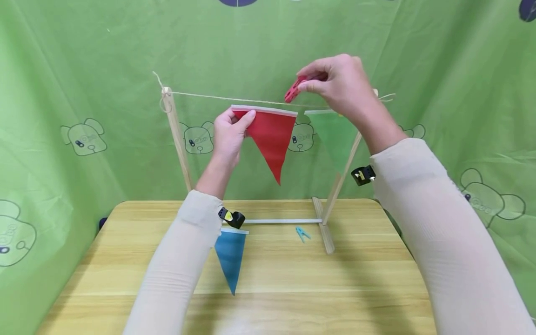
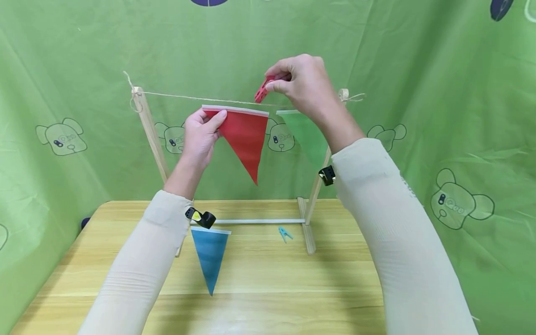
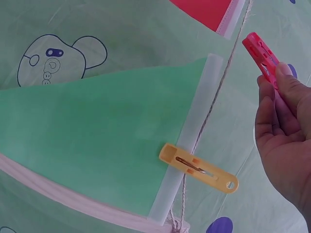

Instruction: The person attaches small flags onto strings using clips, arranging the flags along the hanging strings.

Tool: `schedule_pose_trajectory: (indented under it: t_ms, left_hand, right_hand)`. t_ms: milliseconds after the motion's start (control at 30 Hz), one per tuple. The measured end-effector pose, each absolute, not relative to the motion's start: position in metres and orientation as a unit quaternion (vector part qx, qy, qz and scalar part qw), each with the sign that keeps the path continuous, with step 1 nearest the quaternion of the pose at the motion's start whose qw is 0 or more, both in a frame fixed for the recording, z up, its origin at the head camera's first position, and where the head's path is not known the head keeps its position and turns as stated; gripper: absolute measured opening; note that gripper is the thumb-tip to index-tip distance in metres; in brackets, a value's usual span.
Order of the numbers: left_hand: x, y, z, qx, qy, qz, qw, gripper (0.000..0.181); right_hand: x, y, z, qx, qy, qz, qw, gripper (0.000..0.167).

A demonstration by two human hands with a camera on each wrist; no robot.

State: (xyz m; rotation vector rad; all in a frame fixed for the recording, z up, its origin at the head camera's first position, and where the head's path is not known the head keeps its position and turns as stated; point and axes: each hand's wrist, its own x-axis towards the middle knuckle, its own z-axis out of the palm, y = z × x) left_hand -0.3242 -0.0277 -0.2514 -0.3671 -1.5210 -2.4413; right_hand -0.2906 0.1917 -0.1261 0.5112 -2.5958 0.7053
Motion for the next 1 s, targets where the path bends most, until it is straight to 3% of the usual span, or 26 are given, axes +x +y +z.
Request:
schedule_pose_trajectory:
  t_ms: [1000]
  left_hand:
    - [-0.323,-0.015,-0.246,-0.097,-0.523,-0.836,0.136,0.01]
  right_hand:
    - [-0.294,0.173,-0.136,0.242,-0.917,0.197,0.249,0.027]
